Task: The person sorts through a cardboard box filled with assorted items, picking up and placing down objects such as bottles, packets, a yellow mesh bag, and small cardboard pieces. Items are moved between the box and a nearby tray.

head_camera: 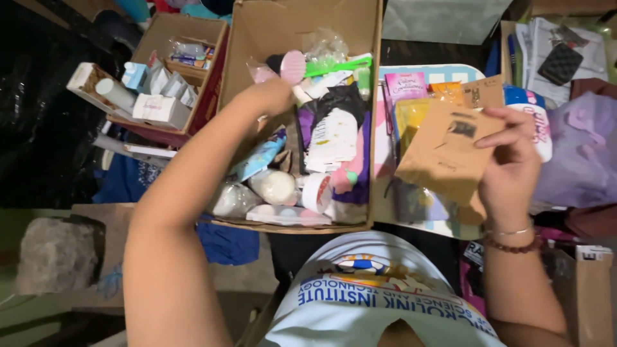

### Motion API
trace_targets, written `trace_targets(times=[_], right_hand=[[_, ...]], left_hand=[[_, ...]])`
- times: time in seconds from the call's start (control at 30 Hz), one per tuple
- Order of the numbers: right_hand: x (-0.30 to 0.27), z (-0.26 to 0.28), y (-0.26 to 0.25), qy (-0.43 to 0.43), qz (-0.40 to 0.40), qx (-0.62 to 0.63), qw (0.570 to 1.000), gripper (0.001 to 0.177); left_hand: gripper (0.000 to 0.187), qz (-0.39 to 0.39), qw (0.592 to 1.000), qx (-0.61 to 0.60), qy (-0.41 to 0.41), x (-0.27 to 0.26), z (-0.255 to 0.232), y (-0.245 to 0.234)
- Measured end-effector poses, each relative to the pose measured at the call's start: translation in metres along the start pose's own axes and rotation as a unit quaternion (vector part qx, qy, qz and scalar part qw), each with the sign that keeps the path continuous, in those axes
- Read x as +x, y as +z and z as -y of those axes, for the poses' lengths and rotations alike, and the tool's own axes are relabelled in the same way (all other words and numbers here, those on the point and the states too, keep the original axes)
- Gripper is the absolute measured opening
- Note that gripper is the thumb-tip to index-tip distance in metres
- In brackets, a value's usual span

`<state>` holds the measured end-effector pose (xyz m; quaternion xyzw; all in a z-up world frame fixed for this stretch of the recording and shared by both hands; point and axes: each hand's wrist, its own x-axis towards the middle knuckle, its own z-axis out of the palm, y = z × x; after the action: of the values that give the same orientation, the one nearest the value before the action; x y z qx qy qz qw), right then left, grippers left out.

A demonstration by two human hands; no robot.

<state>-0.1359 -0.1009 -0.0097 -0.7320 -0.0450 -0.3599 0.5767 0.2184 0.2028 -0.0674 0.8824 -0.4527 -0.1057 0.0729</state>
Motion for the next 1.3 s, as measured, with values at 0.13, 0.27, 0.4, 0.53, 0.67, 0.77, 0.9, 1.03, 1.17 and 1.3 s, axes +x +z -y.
trace_targets(times=[0.13, 0.27, 0.4, 0.53, 0.67, 0.77, 0.9, 1.03, 1.17, 1.3], right_hand=[[-0.005, -0.017, 0.016, 0.033, 0.036, -0.039, 0.998, 0.022], [-0.004, -0.016, 0.053, 0.045, 0.096, -0.038, 0.994, 0.024], [-0.003, -0.018, 0.073, 0.032, 0.12, -0.008, 0.992, 0.027], [-0.004, -0.026, 0.075, 0.056, 0.134, 0.022, 0.989, 0.03], [0.001, -0.026, 0.072, 0.064, 0.133, 0.026, 0.989, 0.032], [0.005, -0.02, 0.078, 0.068, 0.133, 0.048, 0.988, 0.03], [0.005, -0.018, 0.084, 0.071, 0.142, 0.062, 0.985, 0.025], [0.006, -0.017, 0.087, 0.082, 0.142, 0.068, 0.984, 0.021], [0.008, -0.015, 0.094, 0.103, 0.148, 0.087, 0.98, 0.019], [0.01, -0.001, 0.098, -0.001, 0.189, -0.058, 0.98, 0.039]], left_hand=[[0.03, 0.157, 0.984, 0.014, -0.089, 0.016, 0.082, 0.078], [0.035, 0.104, 0.991, -0.046, -0.071, 0.022, 0.101, 0.104], [0.043, 0.139, 0.988, -0.037, -0.061, 0.02, 0.109, 0.075], [0.048, 0.154, 0.983, -0.072, -0.07, -0.014, 0.054, -0.027], [0.037, 0.093, 0.976, -0.194, 0.024, -0.041, 0.047, -0.072], [0.027, 0.066, 0.952, -0.299, -0.009, -0.063, 0.031, -0.102], [0.016, -0.012, 0.91, -0.411, 0.06, -0.072, 0.016, -0.114], [0.016, -0.253, 0.902, -0.344, 0.061, -0.072, 0.002, -0.123], [0.015, -0.338, 0.801, -0.486, 0.095, -0.058, -0.012, -0.117], [0.019, -0.416, 0.778, -0.471, -0.008, -0.073, -0.073, -0.118]])
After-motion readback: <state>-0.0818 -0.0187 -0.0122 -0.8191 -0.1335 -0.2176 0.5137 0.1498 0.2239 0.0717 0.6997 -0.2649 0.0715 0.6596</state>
